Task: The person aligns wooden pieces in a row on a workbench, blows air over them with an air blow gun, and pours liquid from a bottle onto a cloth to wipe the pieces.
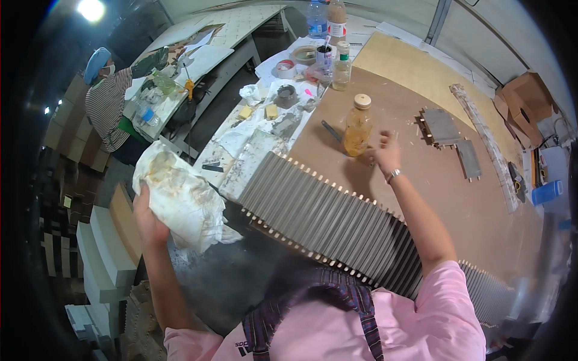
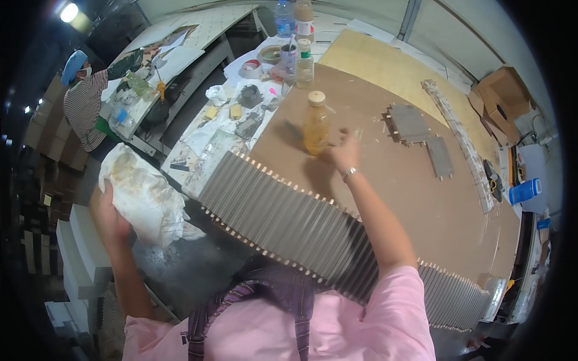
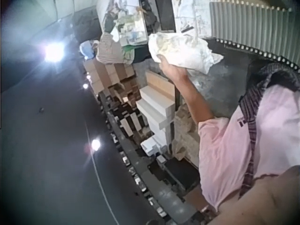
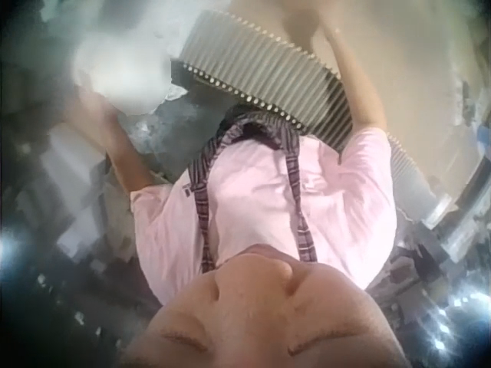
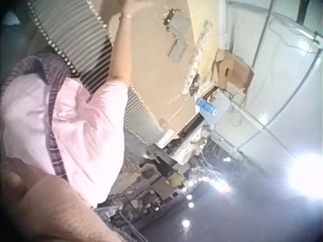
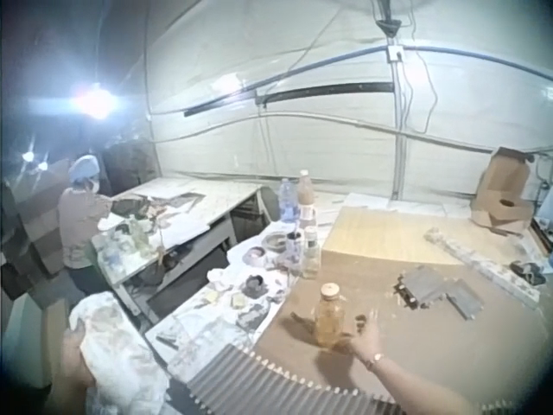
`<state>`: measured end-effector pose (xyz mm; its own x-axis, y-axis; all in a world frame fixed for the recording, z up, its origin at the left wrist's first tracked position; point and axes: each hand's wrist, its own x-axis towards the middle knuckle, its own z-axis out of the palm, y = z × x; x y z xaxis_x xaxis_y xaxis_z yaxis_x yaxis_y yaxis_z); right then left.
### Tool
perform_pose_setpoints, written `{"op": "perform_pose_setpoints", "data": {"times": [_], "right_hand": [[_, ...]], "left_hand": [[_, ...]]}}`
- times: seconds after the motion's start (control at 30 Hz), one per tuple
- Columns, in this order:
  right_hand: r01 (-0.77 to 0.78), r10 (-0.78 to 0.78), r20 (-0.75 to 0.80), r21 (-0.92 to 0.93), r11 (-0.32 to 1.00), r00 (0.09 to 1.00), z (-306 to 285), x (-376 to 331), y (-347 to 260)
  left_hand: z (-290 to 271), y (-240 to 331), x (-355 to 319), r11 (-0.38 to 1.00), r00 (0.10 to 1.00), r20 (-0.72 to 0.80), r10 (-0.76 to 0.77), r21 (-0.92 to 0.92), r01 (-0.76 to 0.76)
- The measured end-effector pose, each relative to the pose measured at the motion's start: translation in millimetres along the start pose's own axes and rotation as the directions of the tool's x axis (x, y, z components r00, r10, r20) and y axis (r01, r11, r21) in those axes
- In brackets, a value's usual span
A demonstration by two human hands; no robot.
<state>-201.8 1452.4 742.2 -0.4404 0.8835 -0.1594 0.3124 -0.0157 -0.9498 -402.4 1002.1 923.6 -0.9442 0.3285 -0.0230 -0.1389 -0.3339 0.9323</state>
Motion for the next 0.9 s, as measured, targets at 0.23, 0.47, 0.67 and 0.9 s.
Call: {"op": "perform_pose_setpoints", "data": {"times": [0.23,0.47,0.67,0.9], "right_hand": [[0.85,-0.741,0.451,-0.08,0.521,0.497,85,-176,-74],[0.443,-0.183,0.615,-0.3,0.845,0.767,170,-78,-53],[0.434,-0.198,0.615,-0.262,0.862,0.763,187,-78,-53],[0.54,-0.346,0.554,-0.234,0.808,0.757,186,-66,-34]], "left_hand": [[10,-51,64,0.706,0.909,0.416,0.012,0.641,-0.302],[17,-152,44,0.281,0.35,0.9,-0.259,0.417,-0.864],[20,-147,54,0.254,0.386,0.885,-0.258,0.448,-0.857],[5,-122,43,0.281,0.345,0.846,-0.406,0.476,-0.833]]}}
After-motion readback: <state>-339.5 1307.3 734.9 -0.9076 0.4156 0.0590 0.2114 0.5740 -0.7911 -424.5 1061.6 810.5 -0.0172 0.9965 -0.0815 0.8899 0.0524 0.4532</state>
